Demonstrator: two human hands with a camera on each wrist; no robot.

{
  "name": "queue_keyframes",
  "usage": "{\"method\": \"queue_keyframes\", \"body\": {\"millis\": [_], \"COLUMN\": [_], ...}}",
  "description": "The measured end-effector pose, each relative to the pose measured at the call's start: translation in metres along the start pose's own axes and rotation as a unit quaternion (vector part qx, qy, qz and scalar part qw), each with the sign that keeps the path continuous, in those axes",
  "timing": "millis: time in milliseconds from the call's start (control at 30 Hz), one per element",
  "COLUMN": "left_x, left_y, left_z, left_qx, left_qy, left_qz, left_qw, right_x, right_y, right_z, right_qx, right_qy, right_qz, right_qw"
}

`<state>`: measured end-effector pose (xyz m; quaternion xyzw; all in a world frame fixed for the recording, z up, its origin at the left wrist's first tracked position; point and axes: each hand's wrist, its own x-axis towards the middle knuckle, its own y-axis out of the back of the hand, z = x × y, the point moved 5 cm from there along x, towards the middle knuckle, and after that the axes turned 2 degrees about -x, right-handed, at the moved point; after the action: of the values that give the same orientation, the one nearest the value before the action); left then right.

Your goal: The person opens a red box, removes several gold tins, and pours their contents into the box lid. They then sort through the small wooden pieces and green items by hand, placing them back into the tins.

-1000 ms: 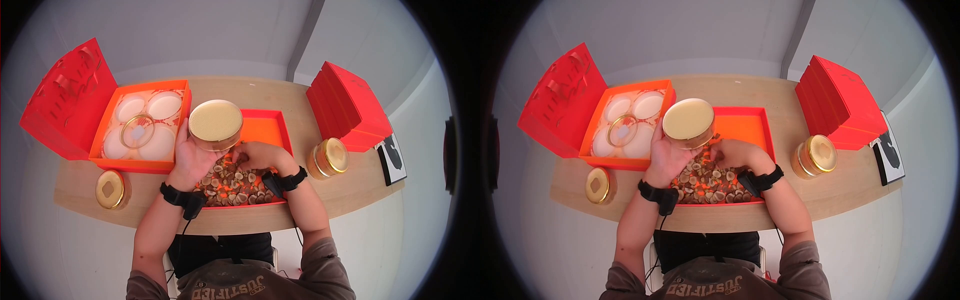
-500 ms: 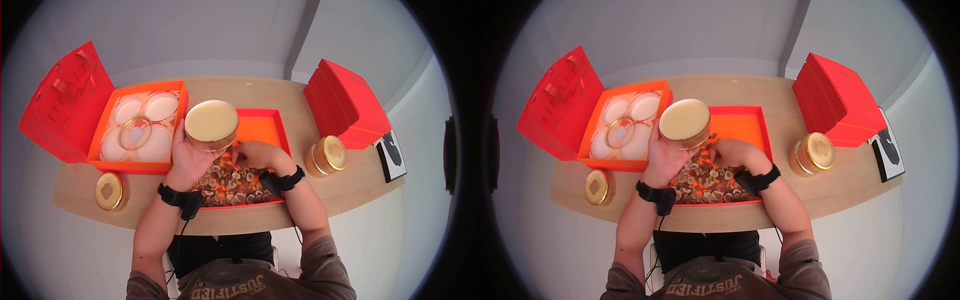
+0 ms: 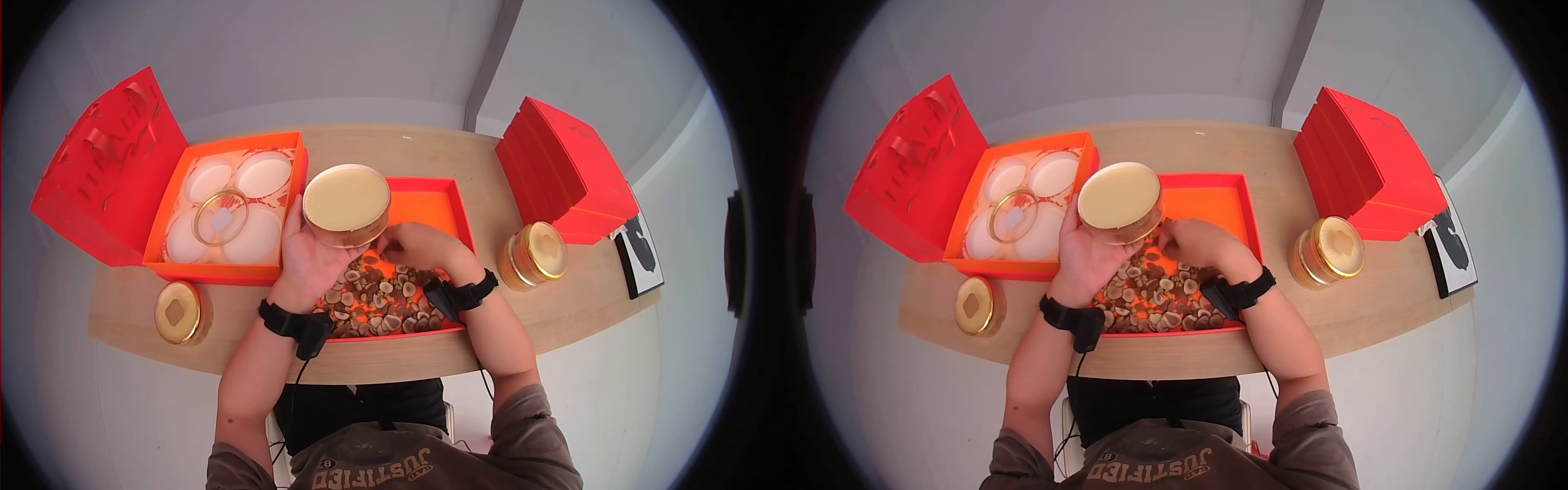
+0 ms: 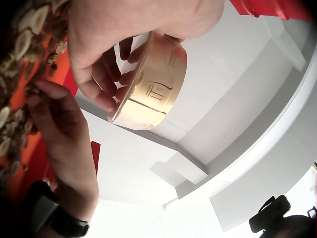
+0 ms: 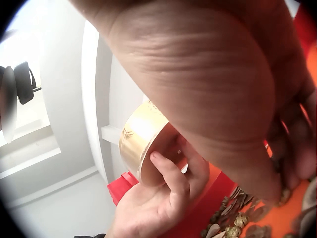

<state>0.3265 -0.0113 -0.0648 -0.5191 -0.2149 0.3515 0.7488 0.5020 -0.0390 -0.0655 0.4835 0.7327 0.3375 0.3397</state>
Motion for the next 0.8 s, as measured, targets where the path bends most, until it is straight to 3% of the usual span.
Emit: {"method": "queue_keyframes", "body": {"millis": [167, 600, 800], "left_x": [0.000, 0.001, -0.001], "left_y": [0.001, 0.003, -0.006], "left_z": [0.000, 0.000, -0.001], "left_qx": [-0.005, 0.007, 0.007], "left_qy": [0.005, 0.000, -0.005], "left_qz": [0.015, 0.012, 0.029], "left_qw": [1.000, 1.000, 1.000], "right_x": [0.003, 0.000, -0.007], "right_y": [-0.010, -0.006, 0.015], "right_z": [0.008, 0.002, -0.002], "right_qx": [0.007, -0.026, 0.044], "right_qy": [-0.026, -0.011, -0.022], "right_qz": [-0.066, -0.057, -0.023], "right_qw": [0.997, 0.998, 0.999]}}
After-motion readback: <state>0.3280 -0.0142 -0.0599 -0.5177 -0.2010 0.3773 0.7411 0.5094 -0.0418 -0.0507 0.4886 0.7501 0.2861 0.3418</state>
